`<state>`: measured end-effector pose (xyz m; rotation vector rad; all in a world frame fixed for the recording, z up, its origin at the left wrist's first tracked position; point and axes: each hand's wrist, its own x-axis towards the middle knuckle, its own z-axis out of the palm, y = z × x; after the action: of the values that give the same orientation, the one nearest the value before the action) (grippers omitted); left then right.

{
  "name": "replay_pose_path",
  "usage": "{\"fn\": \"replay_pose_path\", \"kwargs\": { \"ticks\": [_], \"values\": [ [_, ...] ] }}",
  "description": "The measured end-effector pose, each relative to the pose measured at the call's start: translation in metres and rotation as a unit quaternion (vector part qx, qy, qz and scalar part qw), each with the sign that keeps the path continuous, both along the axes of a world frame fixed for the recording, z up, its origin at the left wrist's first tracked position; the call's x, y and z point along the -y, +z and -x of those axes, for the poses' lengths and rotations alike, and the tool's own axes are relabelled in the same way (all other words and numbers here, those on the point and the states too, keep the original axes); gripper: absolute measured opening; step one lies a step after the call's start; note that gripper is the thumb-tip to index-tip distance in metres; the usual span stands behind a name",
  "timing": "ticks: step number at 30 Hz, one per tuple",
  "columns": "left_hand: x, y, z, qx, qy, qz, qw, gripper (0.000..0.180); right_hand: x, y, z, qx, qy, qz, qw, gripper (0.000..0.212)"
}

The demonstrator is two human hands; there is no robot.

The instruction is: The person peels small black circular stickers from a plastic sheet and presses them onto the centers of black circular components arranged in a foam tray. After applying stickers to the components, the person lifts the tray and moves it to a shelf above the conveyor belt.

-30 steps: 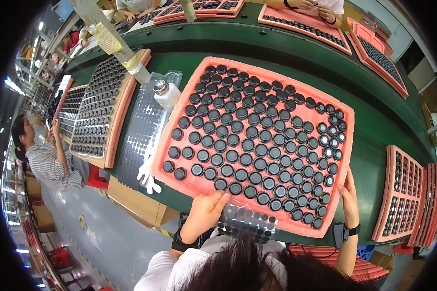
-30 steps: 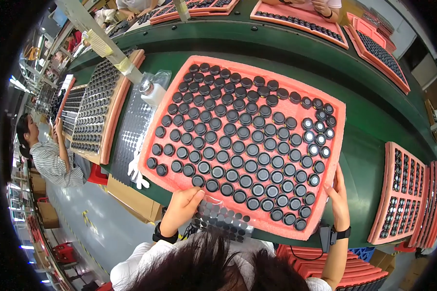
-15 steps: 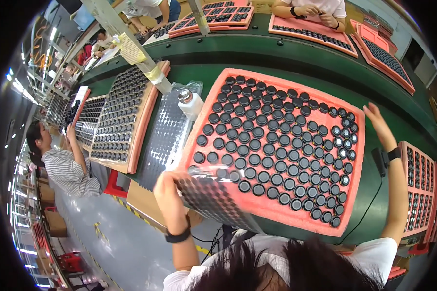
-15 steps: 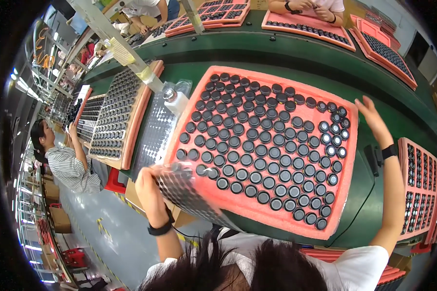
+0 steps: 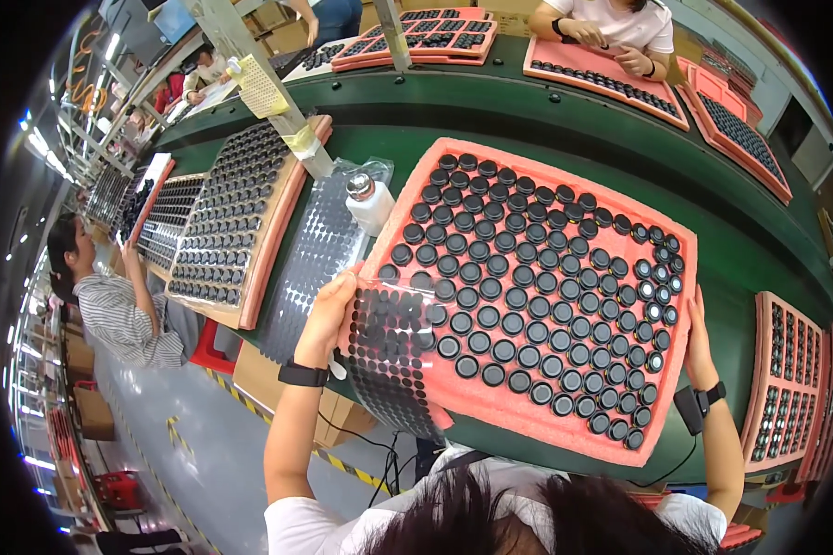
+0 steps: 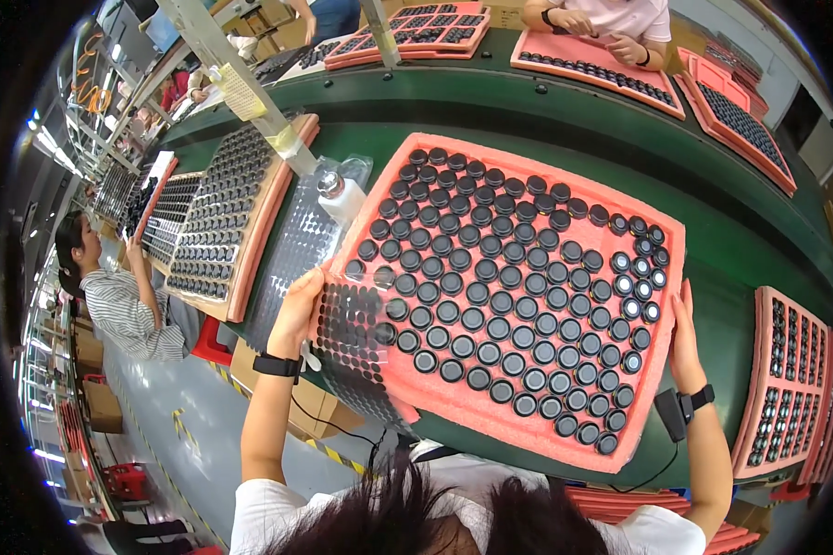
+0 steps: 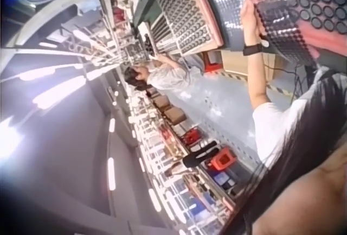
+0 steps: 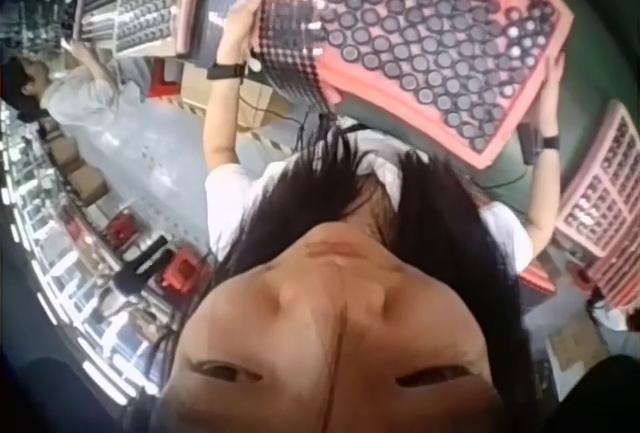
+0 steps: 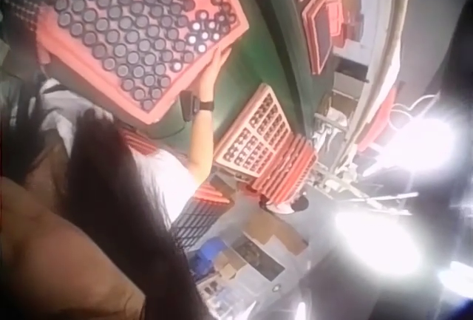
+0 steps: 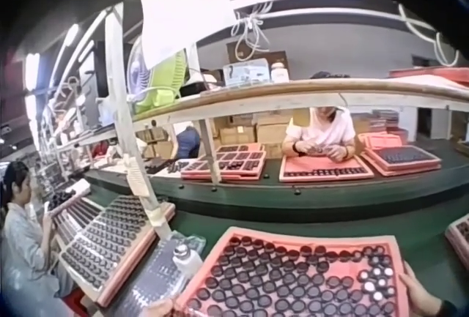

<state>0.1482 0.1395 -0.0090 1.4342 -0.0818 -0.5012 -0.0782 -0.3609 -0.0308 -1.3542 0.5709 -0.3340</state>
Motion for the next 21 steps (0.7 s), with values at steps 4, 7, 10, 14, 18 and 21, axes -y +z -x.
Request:
{"fn": "replay_pose_path", "kwargs": {
  "ticks": [4,7,10,14,18,21],
  "values": [
    [0.021,0.018,0.020,-0.015,0.021,-0.033,0.999,0.029,-0.005,-0.007,0.005,0.006,0.009,-0.021,1.000,0.065],
    [0.021,0.019,0.023,-0.022,0.023,-0.049,0.998,0.029,-0.009,-0.006,0.007,0.013,0.018,-0.037,0.999,0.064],
    [0.015,0.018,0.019,-0.024,0.009,-0.048,0.999,0.030,-0.012,-0.002,0.009,0.017,0.033,-0.053,0.998,0.062],
    [0.015,0.014,-0.006,-0.048,0.033,-0.008,0.998,0.033,-0.017,-0.001,0.012,0.043,0.029,-0.019,0.998,0.060],
    [0.009,-0.016,-0.021,-0.049,0.085,-0.035,0.995,0.034,-0.016,-0.016,0.031,0.041,0.039,-0.038,0.998,0.058],
    [0.007,-0.018,-0.025,-0.111,0.083,-0.019,0.990,0.034,-0.015,-0.028,0.039,0.016,-0.004,-0.065,0.998,0.057]
  ]
}}
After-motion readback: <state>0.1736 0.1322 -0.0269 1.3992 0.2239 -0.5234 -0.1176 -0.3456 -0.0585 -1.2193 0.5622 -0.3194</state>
